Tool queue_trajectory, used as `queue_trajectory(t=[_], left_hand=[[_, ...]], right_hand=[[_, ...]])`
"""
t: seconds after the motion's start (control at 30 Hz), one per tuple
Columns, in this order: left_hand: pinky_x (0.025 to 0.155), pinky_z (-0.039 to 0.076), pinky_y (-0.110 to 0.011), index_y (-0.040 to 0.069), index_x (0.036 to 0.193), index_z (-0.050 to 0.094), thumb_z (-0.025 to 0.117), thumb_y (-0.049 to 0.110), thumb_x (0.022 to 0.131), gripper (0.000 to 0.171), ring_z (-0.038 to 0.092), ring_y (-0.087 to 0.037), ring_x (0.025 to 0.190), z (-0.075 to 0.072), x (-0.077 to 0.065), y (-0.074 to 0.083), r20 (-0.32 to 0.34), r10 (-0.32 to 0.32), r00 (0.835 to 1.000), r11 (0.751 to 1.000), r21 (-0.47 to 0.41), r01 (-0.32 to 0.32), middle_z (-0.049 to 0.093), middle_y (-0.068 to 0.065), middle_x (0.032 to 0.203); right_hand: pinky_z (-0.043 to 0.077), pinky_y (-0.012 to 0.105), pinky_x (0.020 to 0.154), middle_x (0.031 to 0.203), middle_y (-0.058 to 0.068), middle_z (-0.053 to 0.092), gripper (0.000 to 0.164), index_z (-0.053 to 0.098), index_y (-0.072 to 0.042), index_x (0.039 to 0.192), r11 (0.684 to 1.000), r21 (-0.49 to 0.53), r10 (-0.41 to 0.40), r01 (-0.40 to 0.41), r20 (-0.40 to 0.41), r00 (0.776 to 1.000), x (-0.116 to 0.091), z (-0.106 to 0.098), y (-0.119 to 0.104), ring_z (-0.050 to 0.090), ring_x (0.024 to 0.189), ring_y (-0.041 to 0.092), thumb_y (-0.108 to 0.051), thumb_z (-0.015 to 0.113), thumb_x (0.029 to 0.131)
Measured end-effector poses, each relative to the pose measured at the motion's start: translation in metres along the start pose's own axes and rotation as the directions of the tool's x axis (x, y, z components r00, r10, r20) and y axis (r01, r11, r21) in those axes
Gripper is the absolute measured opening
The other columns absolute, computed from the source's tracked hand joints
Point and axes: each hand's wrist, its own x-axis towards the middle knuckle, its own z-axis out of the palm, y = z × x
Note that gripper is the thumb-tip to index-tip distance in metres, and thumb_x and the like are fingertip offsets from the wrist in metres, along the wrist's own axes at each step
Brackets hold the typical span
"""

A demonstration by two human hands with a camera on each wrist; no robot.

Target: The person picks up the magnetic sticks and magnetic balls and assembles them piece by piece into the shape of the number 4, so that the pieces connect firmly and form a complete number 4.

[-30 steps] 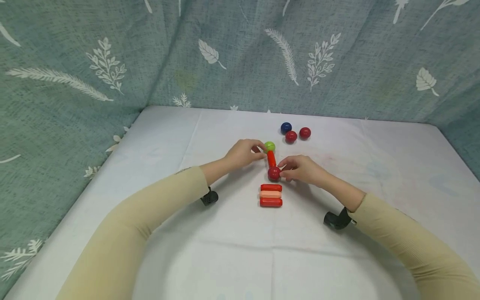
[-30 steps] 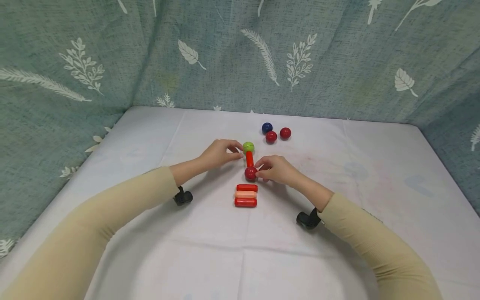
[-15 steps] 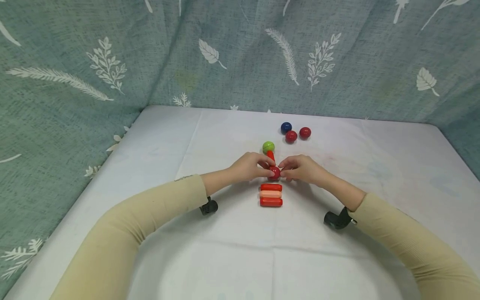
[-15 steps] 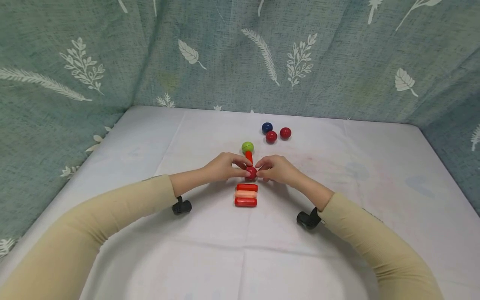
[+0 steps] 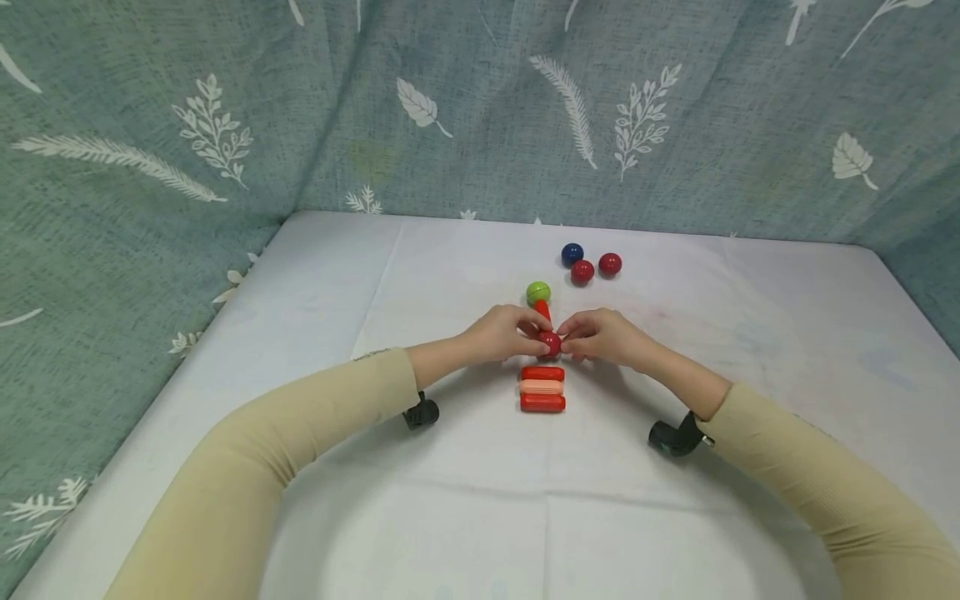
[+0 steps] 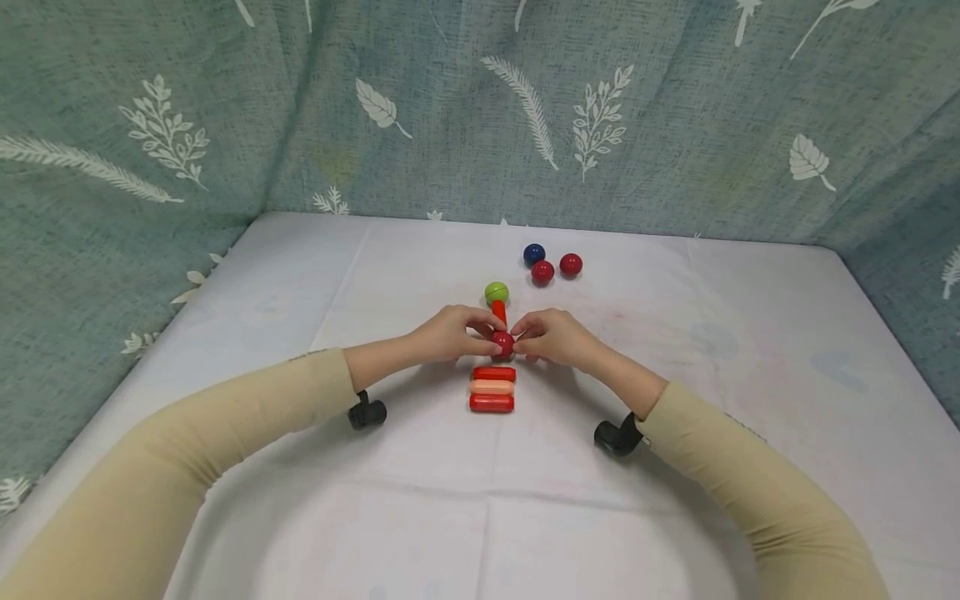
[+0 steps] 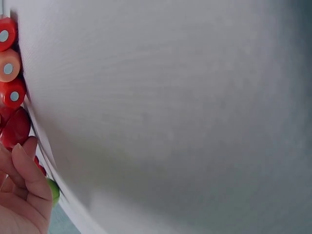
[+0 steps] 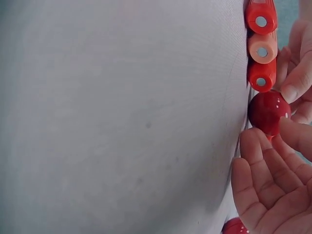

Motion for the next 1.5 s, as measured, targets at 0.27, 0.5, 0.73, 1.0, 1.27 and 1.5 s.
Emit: queue_trajectory(t=[0.27,0.5,0.73,1.0,1.27,1.5], left_hand=[[0.060,0.050,-0.023,0.017,0.115,0.061,0.067,0.022,0.083,0.033,0.053,-0.018,0.092,-0.004,0.002,-0.005,0.020,-0.017,1.000,1.000,-0.014,0.017,0.061,-0.003,0.111],[0.061,0.049,-0.024,0.016,0.117,0.061,0.066,0.021,0.084,0.034,0.053,-0.018,0.094,-0.008,0.002,-0.009,0.037,-0.010,0.999,1.000,-0.009,0.011,0.061,-0.004,0.113],[0.058,0.047,-0.023,0.017,0.115,0.060,0.066,0.021,0.084,0.033,0.053,-0.018,0.091,-0.011,-0.002,-0.006,0.049,-0.034,0.998,0.999,-0.017,0.034,0.062,-0.005,0.111],[0.055,0.046,-0.023,0.017,0.113,0.060,0.068,0.023,0.083,0.032,0.054,-0.017,0.082,-0.007,0.000,-0.007,0.028,-0.047,0.998,0.999,-0.013,0.048,0.062,-0.005,0.107],[0.055,0.047,-0.023,0.015,0.113,0.061,0.067,0.021,0.083,0.031,0.054,-0.017,0.083,-0.008,0.000,-0.007,0.013,-0.028,1.000,1.000,-0.004,0.028,0.062,-0.006,0.110],[0.053,0.045,-0.022,0.015,0.113,0.062,0.067,0.021,0.084,0.030,0.054,-0.017,0.085,-0.009,0.000,-0.007,0.014,-0.022,1.000,1.000,-0.007,0.022,0.062,-0.005,0.110]], right_hand=[[0.048,0.026,0.071,0.090,0.010,0.066,0.029,0.060,-0.001,0.113,1.000,-0.013,0.026,-0.026,0.019,0.999,-0.002,-0.003,-0.001,0.057,0.075,0.017,-0.014,0.061,0.087],[0.047,0.025,0.066,0.086,0.007,0.066,0.029,0.062,-0.002,0.112,0.998,-0.062,0.025,-0.020,0.077,0.997,-0.008,0.002,-0.004,0.055,0.068,0.016,-0.016,0.062,0.087],[0.045,0.023,0.061,0.085,0.005,0.065,0.028,0.064,-0.001,0.109,0.994,-0.105,-0.013,0.027,0.132,0.991,-0.013,0.012,-0.011,0.055,0.063,0.014,-0.015,0.065,0.085],[0.047,0.022,0.062,0.087,0.006,0.067,0.026,0.065,0.000,0.108,0.989,-0.133,-0.041,0.057,0.120,0.992,-0.012,0.017,-0.011,0.054,0.064,0.012,-0.013,0.064,0.084],[0.050,0.023,0.066,0.096,0.010,0.067,0.026,0.065,0.001,0.108,0.980,-0.167,-0.089,0.109,0.121,0.989,-0.010,0.018,-0.010,0.056,0.072,0.013,-0.008,0.064,0.084],[0.050,0.024,0.068,0.095,0.010,0.064,0.024,0.067,0.000,0.105,0.968,-0.203,-0.120,0.147,0.138,0.983,-0.007,0.019,-0.011,0.054,0.078,0.016,-0.008,0.064,0.082]])
